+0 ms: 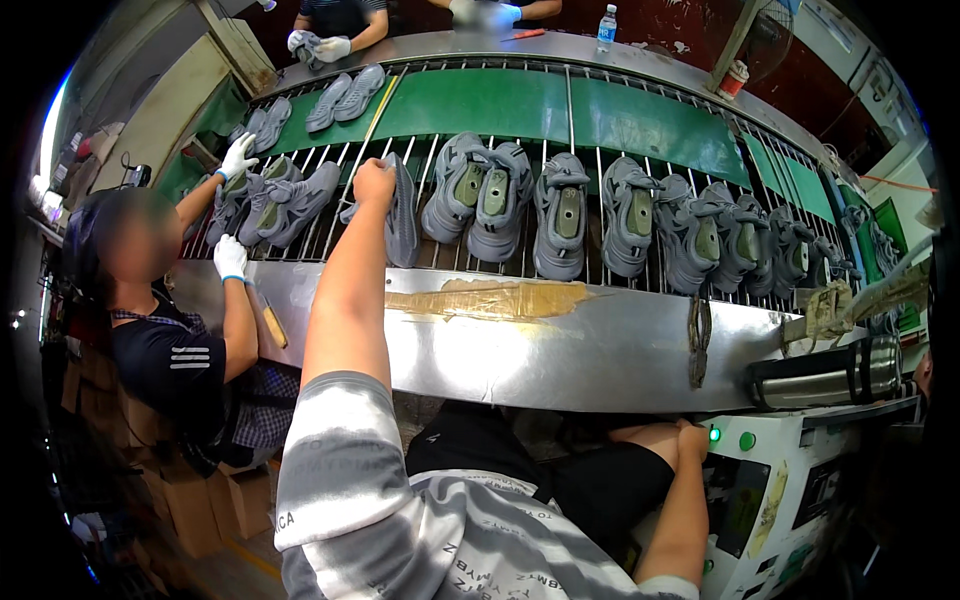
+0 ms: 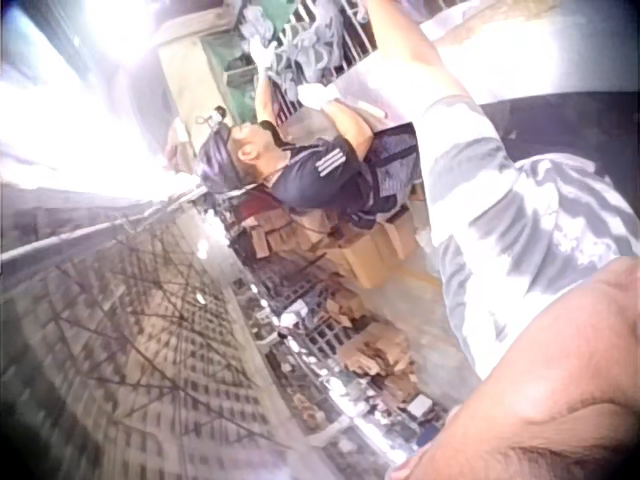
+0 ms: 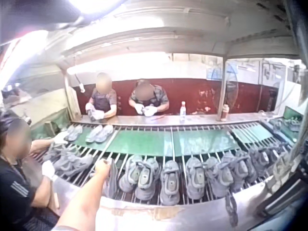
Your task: The person picks up grey shoe uppers and soles from a conveyor belt, places them into a sole-pressing machine to join them, and then places the assembled shoes back onto the belt.
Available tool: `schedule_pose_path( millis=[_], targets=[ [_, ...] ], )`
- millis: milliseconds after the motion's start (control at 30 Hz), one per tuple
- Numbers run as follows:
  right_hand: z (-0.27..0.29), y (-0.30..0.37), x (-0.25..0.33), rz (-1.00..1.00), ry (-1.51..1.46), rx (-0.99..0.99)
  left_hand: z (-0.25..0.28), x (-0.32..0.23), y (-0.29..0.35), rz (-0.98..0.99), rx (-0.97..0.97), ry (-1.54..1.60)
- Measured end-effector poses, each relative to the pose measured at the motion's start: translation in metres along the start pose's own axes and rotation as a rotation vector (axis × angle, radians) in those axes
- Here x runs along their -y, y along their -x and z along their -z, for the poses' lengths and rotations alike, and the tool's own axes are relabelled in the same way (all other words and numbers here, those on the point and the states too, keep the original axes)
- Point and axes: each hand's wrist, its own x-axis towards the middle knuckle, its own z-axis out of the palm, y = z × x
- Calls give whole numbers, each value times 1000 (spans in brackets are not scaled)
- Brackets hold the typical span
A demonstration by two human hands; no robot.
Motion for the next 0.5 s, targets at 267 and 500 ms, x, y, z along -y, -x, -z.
schedule_pose_path(
  millis=[267,500],
  targets=[
    [-11,-8,-8,-17,-45,-59,-57,37,-59,285,325,66],
    [-21,-7,-31,26,-241,-233,-13,46,-40,240,450,664]
  ],
)
